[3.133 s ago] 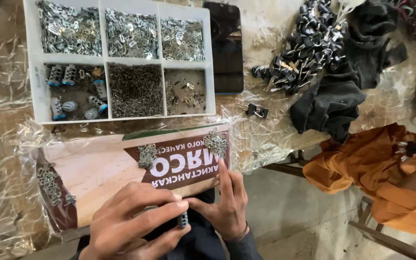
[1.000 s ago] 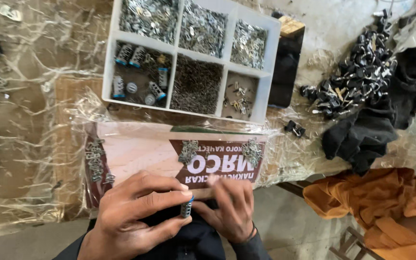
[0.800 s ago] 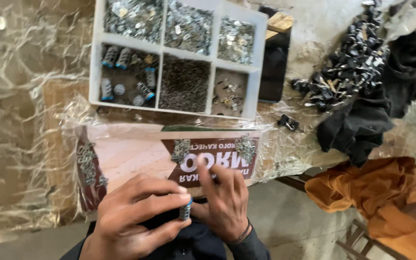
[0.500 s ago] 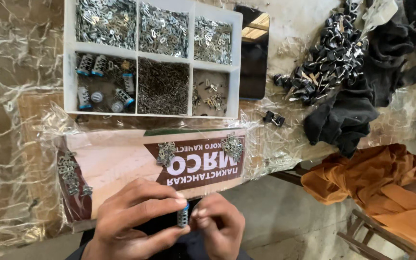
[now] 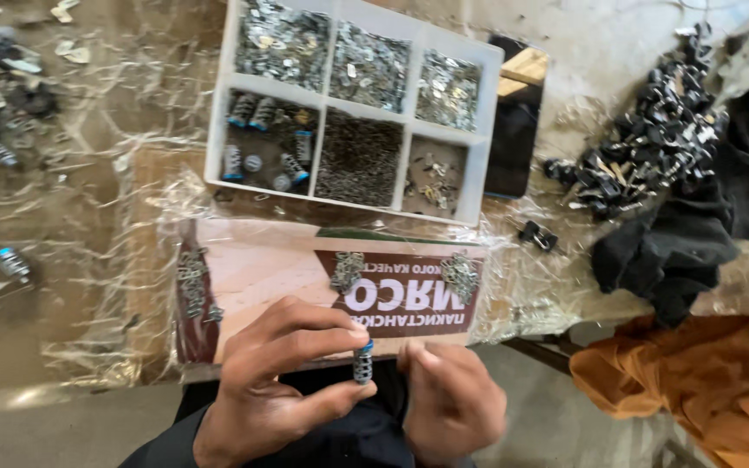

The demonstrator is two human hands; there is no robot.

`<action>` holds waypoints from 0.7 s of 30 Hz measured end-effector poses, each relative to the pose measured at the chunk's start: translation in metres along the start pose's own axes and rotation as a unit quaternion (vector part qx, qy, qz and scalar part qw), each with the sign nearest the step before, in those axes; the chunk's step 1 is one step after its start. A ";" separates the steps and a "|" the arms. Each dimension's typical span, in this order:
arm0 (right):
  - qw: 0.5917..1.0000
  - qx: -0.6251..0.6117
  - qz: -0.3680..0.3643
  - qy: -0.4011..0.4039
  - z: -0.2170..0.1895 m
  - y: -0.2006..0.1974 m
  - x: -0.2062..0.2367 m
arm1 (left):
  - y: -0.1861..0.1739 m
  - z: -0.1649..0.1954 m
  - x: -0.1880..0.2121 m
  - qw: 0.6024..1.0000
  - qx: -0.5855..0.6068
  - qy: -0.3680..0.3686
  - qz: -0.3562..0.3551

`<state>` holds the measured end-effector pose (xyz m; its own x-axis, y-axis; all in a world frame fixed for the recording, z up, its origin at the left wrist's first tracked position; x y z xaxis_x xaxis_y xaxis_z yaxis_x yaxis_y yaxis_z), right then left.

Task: The person sits at a workbench covered with piles of small metal connector parts and picks individual components from a compartment tray. They fit and press the small parts together by hand to build complete connector assemblies, setting finished pieces aside and repeating the cycle.

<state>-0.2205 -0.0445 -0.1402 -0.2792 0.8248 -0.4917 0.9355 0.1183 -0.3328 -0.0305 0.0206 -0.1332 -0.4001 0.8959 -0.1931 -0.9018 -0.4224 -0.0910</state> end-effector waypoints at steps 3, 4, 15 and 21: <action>0.952 -0.240 0.050 0.185 0.011 0.003 0.015 | -0.002 0.002 0.000 1.000 0.008 0.004 -0.002; 0.955 -0.235 0.037 0.176 0.007 0.005 0.017 | -0.002 0.003 -0.001 1.000 0.011 0.010 -0.008; 0.934 -0.200 -0.169 0.244 0.011 0.016 -0.001 | 0.000 -0.004 0.004 0.999 -0.035 0.009 -0.019; 0.876 -0.275 -0.198 0.344 0.032 0.001 0.004 | 0.008 -0.010 0.005 0.999 -0.018 0.002 -0.044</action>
<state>-0.2272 -0.0587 -0.1682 -0.5853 0.7746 0.2395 0.8107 0.5622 0.1633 -0.0378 0.0200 -0.1445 -0.3184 0.9295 -0.1862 -0.9272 -0.3462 -0.1428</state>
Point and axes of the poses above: each hand's wrist, its own x-axis away from the middle knuckle, its own y-axis out of the palm, z = x × y, the point moved 5 cm from there along -x, towards the middle knuckle, and after that the axes turned 1 degree about -y, right-handed, at the moved point
